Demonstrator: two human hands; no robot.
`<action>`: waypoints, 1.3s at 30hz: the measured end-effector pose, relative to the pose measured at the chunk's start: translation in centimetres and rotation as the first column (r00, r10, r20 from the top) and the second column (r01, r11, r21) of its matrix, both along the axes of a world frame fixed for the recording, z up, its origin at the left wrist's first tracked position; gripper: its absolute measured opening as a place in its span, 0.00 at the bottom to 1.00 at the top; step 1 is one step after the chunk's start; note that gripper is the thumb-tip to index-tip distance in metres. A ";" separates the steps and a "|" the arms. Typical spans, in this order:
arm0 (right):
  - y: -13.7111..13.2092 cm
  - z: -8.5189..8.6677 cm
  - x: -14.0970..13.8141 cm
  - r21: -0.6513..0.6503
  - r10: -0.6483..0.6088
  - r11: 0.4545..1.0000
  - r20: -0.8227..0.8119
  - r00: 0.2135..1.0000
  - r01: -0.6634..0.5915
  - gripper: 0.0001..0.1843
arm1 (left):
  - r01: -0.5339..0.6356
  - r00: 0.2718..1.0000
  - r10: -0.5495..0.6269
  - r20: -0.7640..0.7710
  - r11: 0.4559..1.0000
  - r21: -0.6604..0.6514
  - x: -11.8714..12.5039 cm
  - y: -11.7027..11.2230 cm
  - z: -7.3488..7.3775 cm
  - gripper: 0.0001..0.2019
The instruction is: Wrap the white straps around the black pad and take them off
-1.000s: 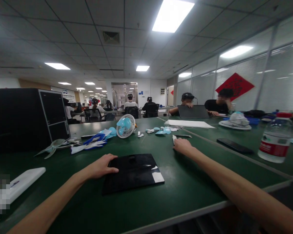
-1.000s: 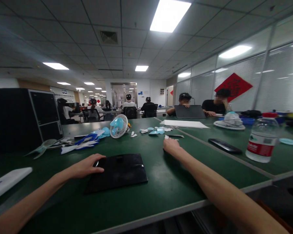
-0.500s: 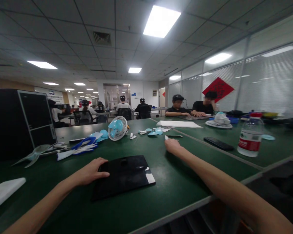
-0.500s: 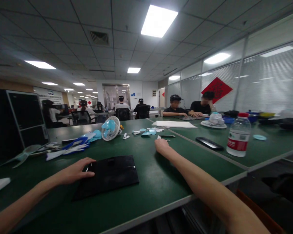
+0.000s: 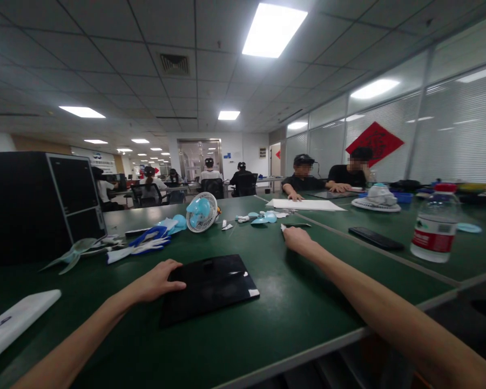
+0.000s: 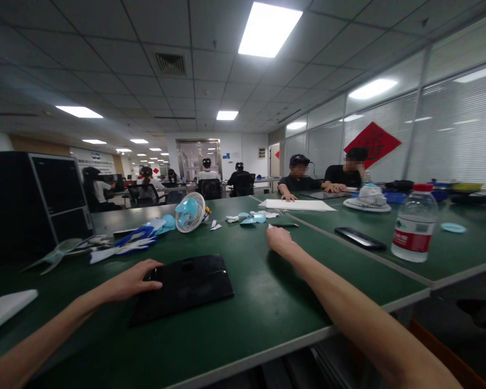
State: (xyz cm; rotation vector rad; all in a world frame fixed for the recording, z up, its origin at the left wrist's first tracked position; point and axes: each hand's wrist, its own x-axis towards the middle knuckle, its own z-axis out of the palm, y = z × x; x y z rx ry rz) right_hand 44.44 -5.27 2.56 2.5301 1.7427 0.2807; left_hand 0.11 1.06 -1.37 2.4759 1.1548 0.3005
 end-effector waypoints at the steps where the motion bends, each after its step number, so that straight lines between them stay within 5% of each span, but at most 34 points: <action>1: -0.1 0.2 0.1 0.020 -0.009 1.000 -0.001 1.000 0.009 0.17 | 0.003 1.000 -0.004 0.014 1.000 0.002 0.0 0.1 -0.1 0.37; 9: -1.9 4.2 1.9 0.201 -0.113 0.974 0.010 0.994 0.108 0.19 | 0.006 0.999 -0.006 0.038 1.000 0.006 -0.1 0.4 -0.2 0.37; 13: -3.7 6.8 2.5 0.425 -0.145 0.898 0.034 0.989 0.117 0.17 | -0.007 1.000 0.007 0.024 1.000 -0.008 0.1 -0.4 0.6 0.35; 16: -4.9 8.3 1.6 0.579 -0.059 0.815 0.032 0.998 0.029 0.15 | -0.011 1.000 0.011 -0.003 1.000 -0.010 0.1 -0.9 1.0 0.35; 19: -5.6 8.9 -0.7 0.640 0.188 0.763 -0.088 0.978 -0.089 0.13 | -0.020 0.999 0.019 0.034 1.000 0.020 0.2 -0.7 1.0 0.34; 21: -5.7 8.7 -2.6 0.648 0.420 0.744 -0.268 0.867 -0.160 0.13 | -0.063 0.991 0.053 0.120 0.995 0.081 0.2 -0.2 1.2 0.32; 23: -5.7 8.1 -4.5 0.665 0.598 0.721 -0.454 0.660 -0.196 0.13 | -0.141 0.965 0.100 0.243 0.978 0.155 0.1 0.2 1.7 0.30; 25: -5.6 7.4 -6.3 0.674 0.677 0.711 -0.580 0.453 -0.200 0.14 | -0.216 0.915 0.133 0.380 0.959 0.183 0.1 0.4 2.4 0.32; 28: -5.5 6.2 -8.6 0.623 0.663 0.748 -0.704 0.254 -0.228 0.14 | -0.243 0.807 0.157 0.570 0.967 0.078 -0.1 -0.1 3.7 0.36; 33: -5.4 4.5 -11.2 0.490 0.561 0.792 -0.820 0.116 -0.365 0.13 | -0.018 0.761 0.146 0.633 0.979 -0.204 0.2 -2.6 5.1 0.33; 39: -4.6 3.2 -11.5 0.414 0.481 0.809 -0.874 0.065 -0.417 0.11 | -0.040 0.829 0.106 0.549 0.991 -0.130 0.8 -4.2 5.8 0.23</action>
